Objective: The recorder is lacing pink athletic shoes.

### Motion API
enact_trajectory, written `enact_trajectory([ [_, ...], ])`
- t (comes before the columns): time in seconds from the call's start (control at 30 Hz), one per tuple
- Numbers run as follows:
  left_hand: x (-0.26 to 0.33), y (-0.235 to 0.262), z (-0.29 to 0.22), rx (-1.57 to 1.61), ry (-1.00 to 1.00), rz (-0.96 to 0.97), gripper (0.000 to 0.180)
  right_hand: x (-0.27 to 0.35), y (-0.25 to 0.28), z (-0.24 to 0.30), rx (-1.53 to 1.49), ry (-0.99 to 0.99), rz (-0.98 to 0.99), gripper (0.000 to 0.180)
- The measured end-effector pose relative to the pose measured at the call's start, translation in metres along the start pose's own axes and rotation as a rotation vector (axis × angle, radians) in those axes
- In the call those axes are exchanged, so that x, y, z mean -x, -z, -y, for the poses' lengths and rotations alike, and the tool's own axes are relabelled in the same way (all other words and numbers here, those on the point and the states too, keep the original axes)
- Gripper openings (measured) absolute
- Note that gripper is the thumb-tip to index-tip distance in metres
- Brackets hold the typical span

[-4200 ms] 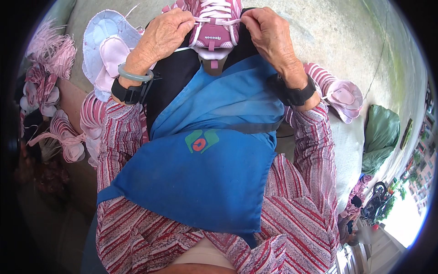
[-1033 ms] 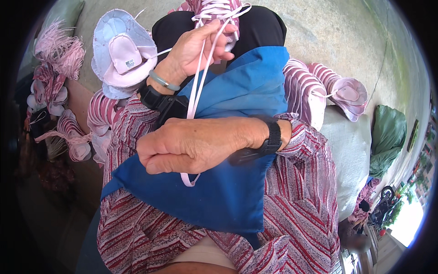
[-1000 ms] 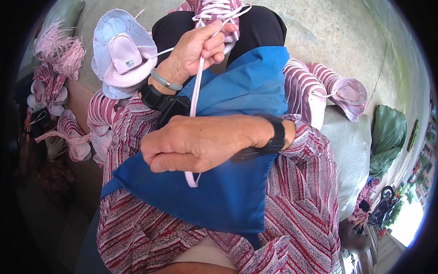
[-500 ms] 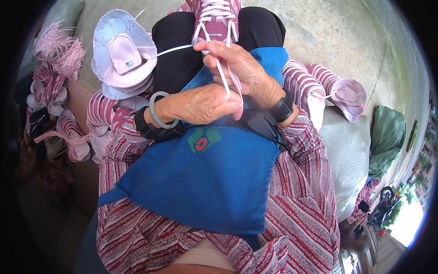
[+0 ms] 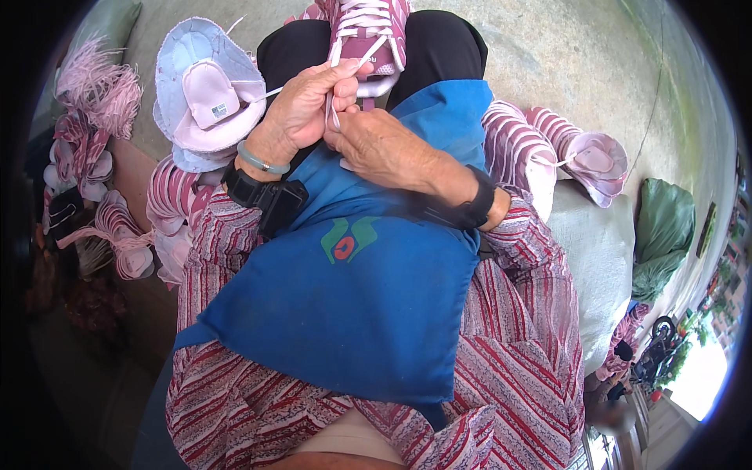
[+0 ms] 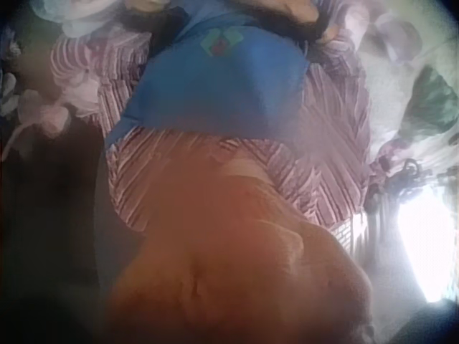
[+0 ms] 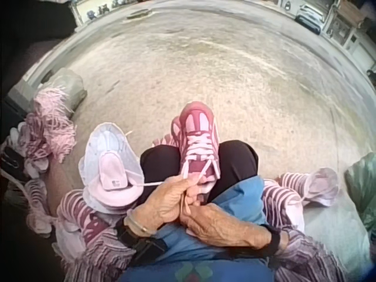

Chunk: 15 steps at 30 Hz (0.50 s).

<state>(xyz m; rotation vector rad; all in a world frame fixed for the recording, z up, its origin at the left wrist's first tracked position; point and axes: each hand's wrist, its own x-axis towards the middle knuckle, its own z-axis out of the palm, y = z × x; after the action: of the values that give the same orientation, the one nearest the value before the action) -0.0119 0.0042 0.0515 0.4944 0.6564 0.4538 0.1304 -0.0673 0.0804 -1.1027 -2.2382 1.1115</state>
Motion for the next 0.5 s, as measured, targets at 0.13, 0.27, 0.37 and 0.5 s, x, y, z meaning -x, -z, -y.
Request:
enact_trajectory([
  [0.13,0.008,-0.019,0.004,-0.098,-0.156,-0.162,0.033,0.016,0.030,0.002,-0.138,-0.259,0.268,0.022],
  [0.27,0.021,-0.025,0.003,-0.610,-0.348,-0.454,0.040,0.016,0.058,-0.007,-0.032,-0.177,-0.277,0.019],
  [0.37,0.026,-0.019,-0.001,-0.928,-0.452,-0.414,0.035,-0.003,0.052,-0.044,0.336,-0.155,-0.634,0.016],
  [0.5,0.029,-0.016,0.000,-1.188,-0.332,-0.351,0.027,-0.019,0.039,-0.058,0.647,-0.136,-0.533,0.019],
])
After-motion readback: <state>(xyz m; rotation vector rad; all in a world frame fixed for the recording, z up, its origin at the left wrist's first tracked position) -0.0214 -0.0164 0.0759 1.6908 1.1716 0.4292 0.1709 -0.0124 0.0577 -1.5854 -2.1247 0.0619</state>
